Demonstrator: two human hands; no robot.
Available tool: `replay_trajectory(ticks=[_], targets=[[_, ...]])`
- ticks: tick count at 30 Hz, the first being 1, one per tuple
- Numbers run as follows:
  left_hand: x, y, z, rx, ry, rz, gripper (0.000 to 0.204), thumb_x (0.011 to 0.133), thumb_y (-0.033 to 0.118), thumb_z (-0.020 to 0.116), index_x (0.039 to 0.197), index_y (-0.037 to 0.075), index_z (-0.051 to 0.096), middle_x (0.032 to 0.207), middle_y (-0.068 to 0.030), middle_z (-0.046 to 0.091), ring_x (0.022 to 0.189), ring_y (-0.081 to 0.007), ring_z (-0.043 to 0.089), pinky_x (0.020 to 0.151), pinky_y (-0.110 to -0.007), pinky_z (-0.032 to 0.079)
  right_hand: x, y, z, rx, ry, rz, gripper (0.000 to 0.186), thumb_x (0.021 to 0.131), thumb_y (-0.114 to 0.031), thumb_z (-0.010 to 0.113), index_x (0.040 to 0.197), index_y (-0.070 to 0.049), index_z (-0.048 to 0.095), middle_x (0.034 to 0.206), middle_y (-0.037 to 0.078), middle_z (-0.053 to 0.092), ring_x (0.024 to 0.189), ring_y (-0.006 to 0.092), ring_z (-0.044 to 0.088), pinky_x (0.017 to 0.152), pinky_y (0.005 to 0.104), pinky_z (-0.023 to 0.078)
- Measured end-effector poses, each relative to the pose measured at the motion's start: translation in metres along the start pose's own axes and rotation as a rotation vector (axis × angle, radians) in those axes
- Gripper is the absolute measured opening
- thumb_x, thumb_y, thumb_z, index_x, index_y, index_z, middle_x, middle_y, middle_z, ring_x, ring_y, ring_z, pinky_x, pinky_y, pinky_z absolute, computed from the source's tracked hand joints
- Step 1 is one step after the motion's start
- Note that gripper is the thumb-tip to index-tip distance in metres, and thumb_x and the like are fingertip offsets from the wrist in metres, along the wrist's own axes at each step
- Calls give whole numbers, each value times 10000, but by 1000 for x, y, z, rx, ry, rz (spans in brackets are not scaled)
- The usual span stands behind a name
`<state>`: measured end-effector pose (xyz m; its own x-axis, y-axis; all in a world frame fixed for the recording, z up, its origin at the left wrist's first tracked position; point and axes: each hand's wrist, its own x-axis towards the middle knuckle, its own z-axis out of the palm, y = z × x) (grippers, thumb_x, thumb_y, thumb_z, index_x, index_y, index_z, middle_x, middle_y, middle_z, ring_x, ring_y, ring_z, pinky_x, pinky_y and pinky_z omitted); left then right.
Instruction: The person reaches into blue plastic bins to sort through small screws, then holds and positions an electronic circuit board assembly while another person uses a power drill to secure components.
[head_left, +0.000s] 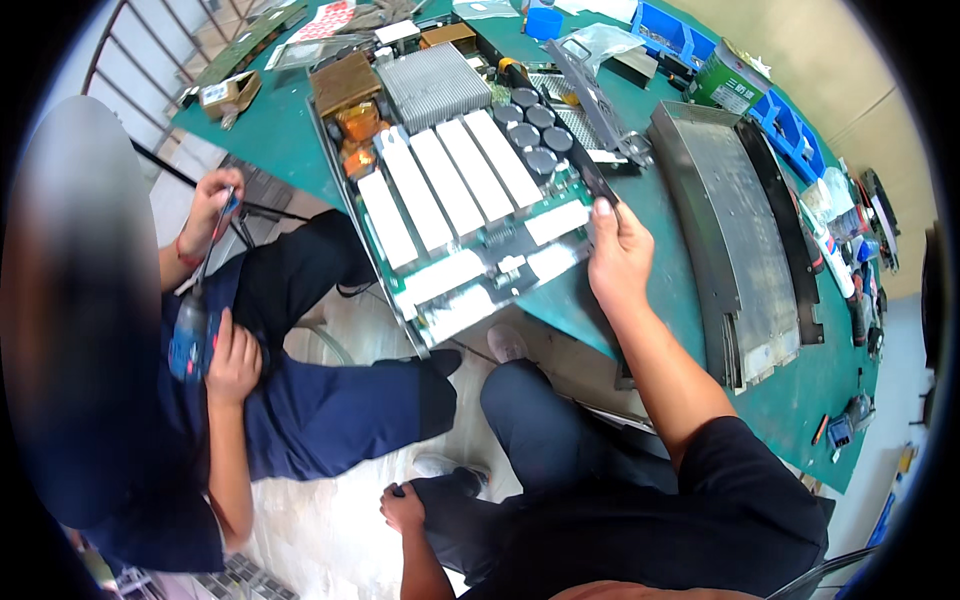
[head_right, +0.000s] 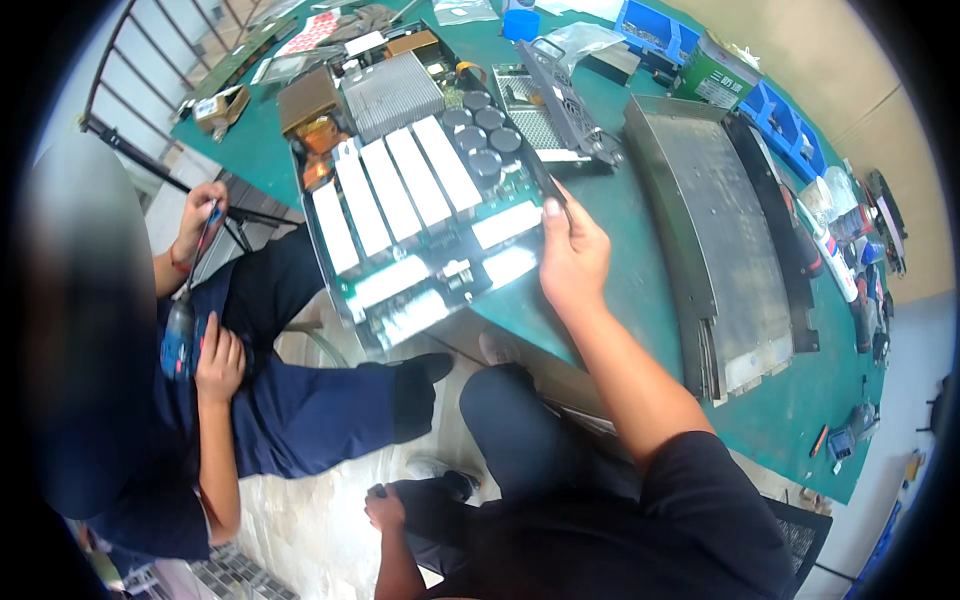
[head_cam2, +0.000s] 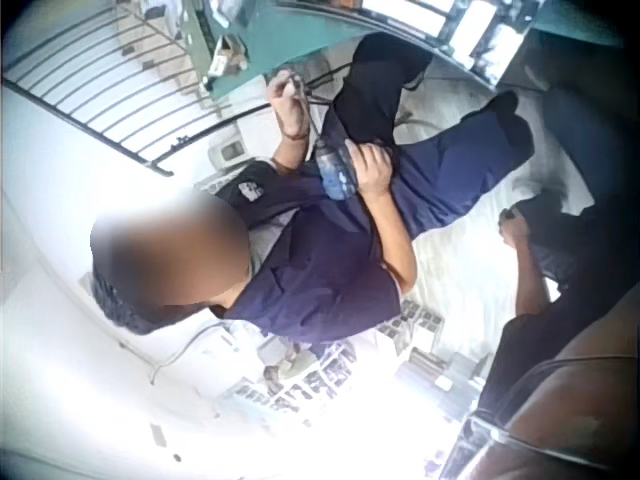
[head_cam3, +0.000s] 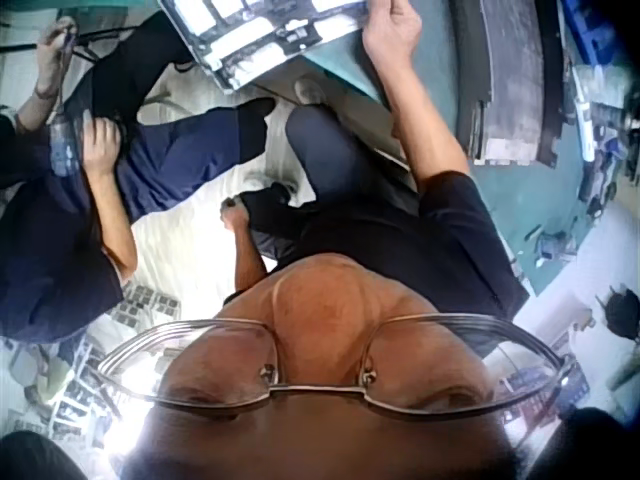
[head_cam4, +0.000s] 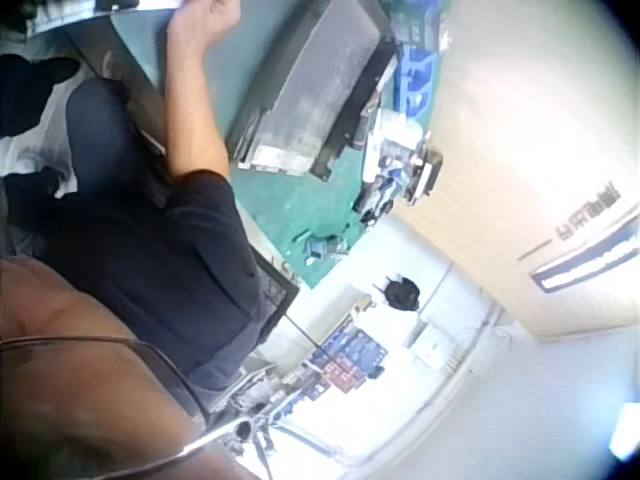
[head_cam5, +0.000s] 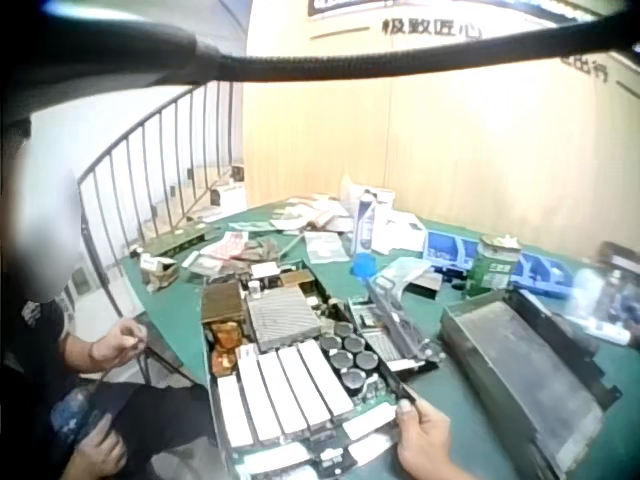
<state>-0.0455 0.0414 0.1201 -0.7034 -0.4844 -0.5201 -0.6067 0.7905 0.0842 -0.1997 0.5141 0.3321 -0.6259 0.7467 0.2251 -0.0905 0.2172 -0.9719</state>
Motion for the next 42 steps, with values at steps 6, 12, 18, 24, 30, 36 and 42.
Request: replay_trajectory(ticks=[6, 12, 18, 24, 30, 36, 42], targets=[[19, 9, -10, 144, -75, 139, 482, 869, 381, 639, 1230, 62, 629, 1246, -170, 614, 1176, -359, 577, 968, -498, 476, -8, -17, 4, -87, -1, 57, 368, 1018, -179, 565, 1346, -18, 598, 962, 11, 667, 844, 69, 563, 777, 228, 471], [-42, 85, -98, 46, -414, 612, 409, 907, 290, 622, 1146, -39, 664, 1159, -240, 671, 1171, -390, 598, 1034, -443, 442, -3, -26, 5, -221, 34, 31, 314, 983, -112, 589, 1283, -34, 637, 1149, 169, 712, 1020, 187, 689, 874, 289, 516], [-86, 160, -184, 115, -515, 618, 409, 917, 333, 622, 1166, 12, 663, 1057, -218, 712, 1015, -352, 687, 904, -412, 533, 19, -103, -17, -453, -169, 196, 281, 943, -77, 594, 1209, -26, 665, 1123, 200, 695, 1007, 335, 693, 853, 336, 535], [-40, 155, -189, 51, -627, 566, 363, 931, 311, 558, 1071, 5, 693, 1041, -208, 707, 1019, -365, 671, 892, -422, 512, 104, -189, -82, -384, -149, 144, 230, 928, -66, 607, 1136, -21, 694, 1002, 174, 703, 819, 305, 682, 733, 332, 531], [-84, 241, -235, 286, -882, 474, 323, 949, 282, 518, 1013, 30, 710, 996, -211, 696, 980, -364, 656, 864, -440, 500, 258, -192, -160, -541, 86, -91, 173, 931, -63, 606, 1069, -15, 700, 953, 153, 708, 865, 297, 702, 767, 349, 545], [-99, 274, -225, 313, -771, 564, 343, 979, 304, 521, 1041, 15, 695, 1057, -198, 694, 1007, -369, 653, 910, -441, 502, 355, -179, -212, -628, 255, -185, 187, 963, -93, 609, 1103, -5, 698, 981, 131, 722, 896, 227, 699, 814, 305, 521], [-124, 336, -240, 335, -774, 606, 366, 978, 320, 538, 1115, 10, 677, 1135, -203, 679, 1086, -367, 638, 938, -430, 492, 366, -148, -238, -890, 123, -138, 303, 900, -135, 696, 1185, -34, 666, 1131, 135, 687, 1044, 296, 653, 911, 367, 504]])
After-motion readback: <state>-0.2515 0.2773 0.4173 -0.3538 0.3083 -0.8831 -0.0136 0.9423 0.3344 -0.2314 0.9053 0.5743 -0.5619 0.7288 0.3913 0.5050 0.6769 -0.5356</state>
